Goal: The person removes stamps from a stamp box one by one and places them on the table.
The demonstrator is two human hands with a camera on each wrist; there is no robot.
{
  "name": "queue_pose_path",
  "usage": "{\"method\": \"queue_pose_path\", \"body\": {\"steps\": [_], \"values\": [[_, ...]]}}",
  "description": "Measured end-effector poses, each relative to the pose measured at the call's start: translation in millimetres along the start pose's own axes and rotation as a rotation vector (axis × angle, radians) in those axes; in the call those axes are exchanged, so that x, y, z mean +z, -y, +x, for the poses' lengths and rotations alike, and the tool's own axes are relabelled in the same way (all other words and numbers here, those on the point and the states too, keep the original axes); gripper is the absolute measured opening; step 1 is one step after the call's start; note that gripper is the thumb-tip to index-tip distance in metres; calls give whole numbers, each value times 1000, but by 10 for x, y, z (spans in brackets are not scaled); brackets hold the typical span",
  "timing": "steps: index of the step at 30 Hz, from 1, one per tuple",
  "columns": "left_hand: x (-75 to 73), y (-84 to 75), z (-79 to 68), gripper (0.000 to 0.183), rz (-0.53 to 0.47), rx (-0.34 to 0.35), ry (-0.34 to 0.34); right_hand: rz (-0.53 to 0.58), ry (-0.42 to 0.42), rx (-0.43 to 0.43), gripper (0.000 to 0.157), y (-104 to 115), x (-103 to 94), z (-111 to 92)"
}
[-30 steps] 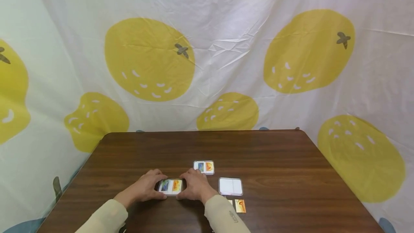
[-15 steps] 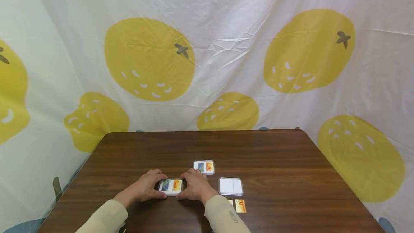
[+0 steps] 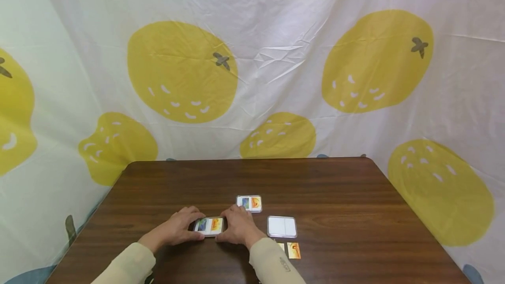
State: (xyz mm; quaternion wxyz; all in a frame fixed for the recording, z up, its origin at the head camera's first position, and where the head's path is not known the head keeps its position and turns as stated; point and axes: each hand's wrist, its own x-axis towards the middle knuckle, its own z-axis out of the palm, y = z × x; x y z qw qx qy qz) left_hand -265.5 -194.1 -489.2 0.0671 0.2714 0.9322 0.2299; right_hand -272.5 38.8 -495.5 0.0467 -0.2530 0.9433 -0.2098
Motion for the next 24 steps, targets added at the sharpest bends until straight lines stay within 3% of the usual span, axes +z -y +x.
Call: {"method": "queue_pose_path", "body": {"steps": [7, 24], "values": [[12, 1, 14, 61, -14, -23, -9, 1, -11, -1, 60, 8, 2, -3], [34, 38, 33, 61, 23, 22, -43, -12, -26, -25, 59, -25, 19, -2]]}}
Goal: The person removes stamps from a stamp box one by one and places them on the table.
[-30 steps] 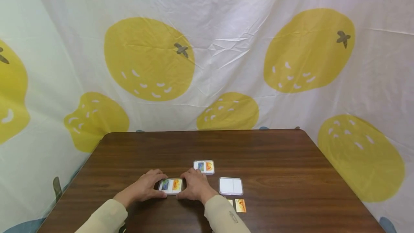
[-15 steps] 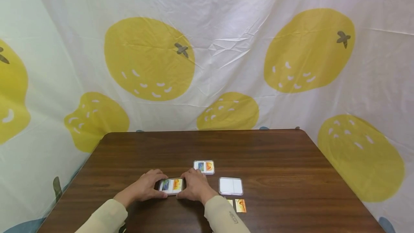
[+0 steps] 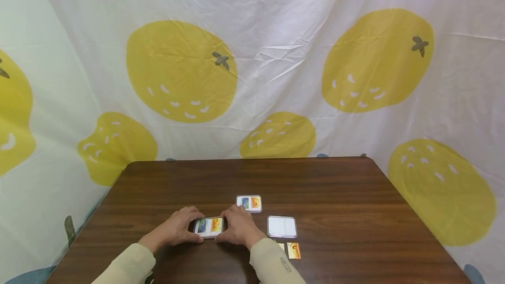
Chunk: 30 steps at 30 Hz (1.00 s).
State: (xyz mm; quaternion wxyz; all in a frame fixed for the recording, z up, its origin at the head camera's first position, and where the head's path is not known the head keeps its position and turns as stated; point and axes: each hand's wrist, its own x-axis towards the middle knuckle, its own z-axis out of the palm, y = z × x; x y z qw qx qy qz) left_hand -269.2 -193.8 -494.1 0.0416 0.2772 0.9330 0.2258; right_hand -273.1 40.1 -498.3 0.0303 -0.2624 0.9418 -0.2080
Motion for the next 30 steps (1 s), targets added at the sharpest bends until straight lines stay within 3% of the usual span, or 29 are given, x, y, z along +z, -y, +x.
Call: {"method": "queue_pose_path", "body": {"steps": [10, 18, 30], "values": [[-36, -23, -10, 58, 6, 8, 54, -1, 7, -7, 59, 32, -12, 8], [-5, -35, -10, 58, 21, 11, 23, -12, 12, -6, 60, 19, -8, 7], [-8, -37, -31, 55, 10, 17, 32, -2, 6, -3, 59, 3, 2, -13]]}}
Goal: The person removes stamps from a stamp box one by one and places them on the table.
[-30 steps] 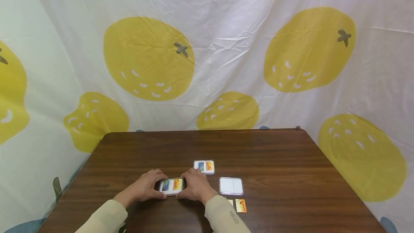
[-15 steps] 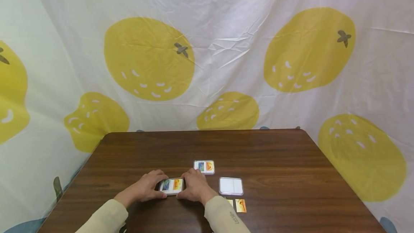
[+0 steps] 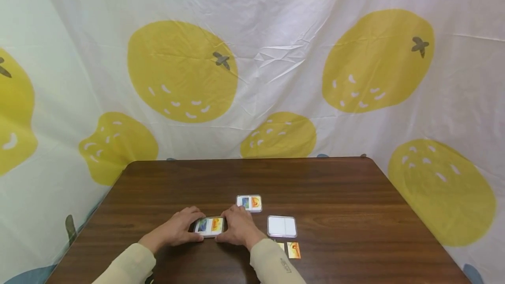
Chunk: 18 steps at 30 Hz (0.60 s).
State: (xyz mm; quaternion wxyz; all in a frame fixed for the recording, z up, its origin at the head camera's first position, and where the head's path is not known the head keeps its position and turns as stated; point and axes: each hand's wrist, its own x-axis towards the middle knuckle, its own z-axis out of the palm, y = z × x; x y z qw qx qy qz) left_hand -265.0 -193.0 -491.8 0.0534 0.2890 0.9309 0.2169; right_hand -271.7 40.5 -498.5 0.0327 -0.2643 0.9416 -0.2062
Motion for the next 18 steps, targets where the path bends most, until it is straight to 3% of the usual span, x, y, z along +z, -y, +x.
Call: {"method": "queue_pose_path", "body": {"steps": [18], "values": [[-22, -27, 3, 55, -26, -33, 28, 22, 18, 5, 62, -7, -8, -13]]}}
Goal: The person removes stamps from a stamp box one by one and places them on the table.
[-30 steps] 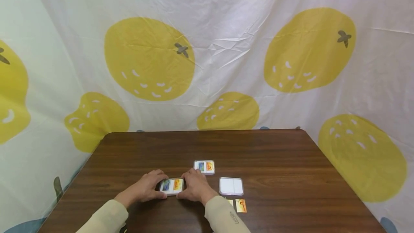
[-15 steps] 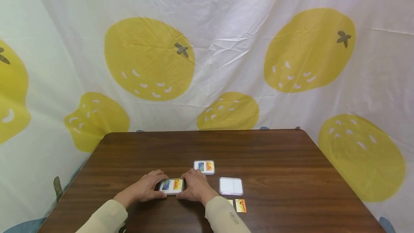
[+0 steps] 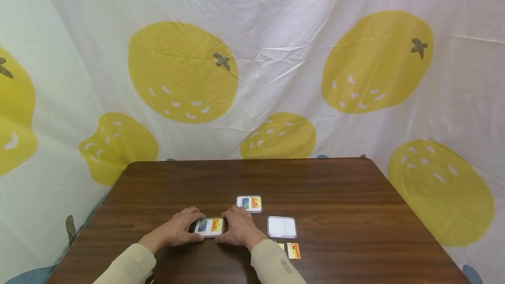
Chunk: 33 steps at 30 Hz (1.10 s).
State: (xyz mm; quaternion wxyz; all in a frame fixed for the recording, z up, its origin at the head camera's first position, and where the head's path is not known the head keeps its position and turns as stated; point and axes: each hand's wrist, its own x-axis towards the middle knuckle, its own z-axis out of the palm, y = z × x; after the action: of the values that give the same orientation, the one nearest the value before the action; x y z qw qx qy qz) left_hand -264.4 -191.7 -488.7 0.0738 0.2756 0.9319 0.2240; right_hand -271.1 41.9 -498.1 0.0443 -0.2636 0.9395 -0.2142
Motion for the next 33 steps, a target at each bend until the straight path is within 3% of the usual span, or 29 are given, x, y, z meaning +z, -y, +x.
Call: {"method": "queue_pose_path", "body": {"steps": [11, 21, 33], "values": [[-35, -5, 18, 54, 3, -11, 45, 3, -8, 9, 59, 16, 6, 34], [-9, 30, 26, 54, 11, 32, -37, -7, -29, -12, 60, 29, -3, 21], [16, 41, 7, 55, 25, 16, -22, -10, 25, -7, 63, 33, -46, 14]]}}
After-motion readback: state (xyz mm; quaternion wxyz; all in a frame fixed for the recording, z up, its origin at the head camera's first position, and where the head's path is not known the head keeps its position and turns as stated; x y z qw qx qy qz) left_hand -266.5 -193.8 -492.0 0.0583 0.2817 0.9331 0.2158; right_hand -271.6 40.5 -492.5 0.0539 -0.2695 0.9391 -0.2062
